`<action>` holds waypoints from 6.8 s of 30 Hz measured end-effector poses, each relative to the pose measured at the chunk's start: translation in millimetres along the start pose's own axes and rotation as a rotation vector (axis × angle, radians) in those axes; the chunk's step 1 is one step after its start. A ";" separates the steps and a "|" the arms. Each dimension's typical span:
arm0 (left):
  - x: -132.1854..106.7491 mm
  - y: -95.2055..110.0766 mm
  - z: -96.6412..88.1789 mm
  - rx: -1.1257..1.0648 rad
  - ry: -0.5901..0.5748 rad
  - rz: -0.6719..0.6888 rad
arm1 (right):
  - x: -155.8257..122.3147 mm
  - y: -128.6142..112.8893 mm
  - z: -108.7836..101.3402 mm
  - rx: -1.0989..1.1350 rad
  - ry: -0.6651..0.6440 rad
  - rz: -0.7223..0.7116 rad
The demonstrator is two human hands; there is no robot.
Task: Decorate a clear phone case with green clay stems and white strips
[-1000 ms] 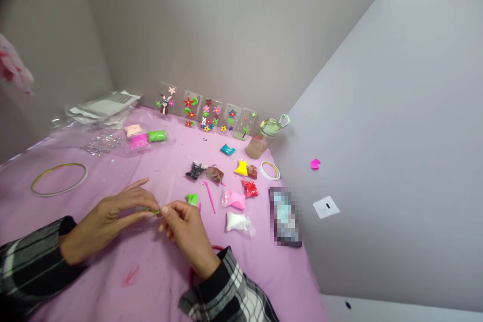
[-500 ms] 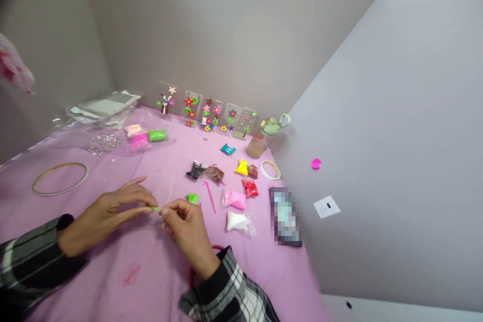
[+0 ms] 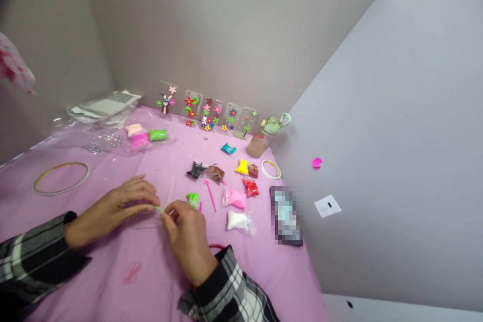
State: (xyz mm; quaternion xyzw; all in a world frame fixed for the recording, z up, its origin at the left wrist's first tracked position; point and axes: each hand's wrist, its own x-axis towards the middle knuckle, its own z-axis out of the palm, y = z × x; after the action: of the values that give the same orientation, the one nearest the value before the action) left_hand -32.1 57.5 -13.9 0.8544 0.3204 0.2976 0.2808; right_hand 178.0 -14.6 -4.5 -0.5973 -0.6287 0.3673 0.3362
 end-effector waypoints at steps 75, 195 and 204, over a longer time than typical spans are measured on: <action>4.9 -15.6 -0.1 0.246 -0.106 0.029 | -9.4 12.2 11.2 -0.857 0.007 -0.387; 9.7 -13.9 18.8 0.232 -0.019 0.018 | -4.2 3.7 8.7 -0.858 0.063 -0.308; 9.9 -13.7 19.0 0.222 -0.020 0.016 | 1.2 2.5 15.1 -0.833 0.006 -0.331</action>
State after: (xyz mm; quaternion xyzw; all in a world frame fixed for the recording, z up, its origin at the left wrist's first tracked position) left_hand -18.1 67.8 -32.4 0.8856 0.3419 0.2537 0.1853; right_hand 166.3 -14.3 -14.3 -0.5743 -0.8090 0.0225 0.1233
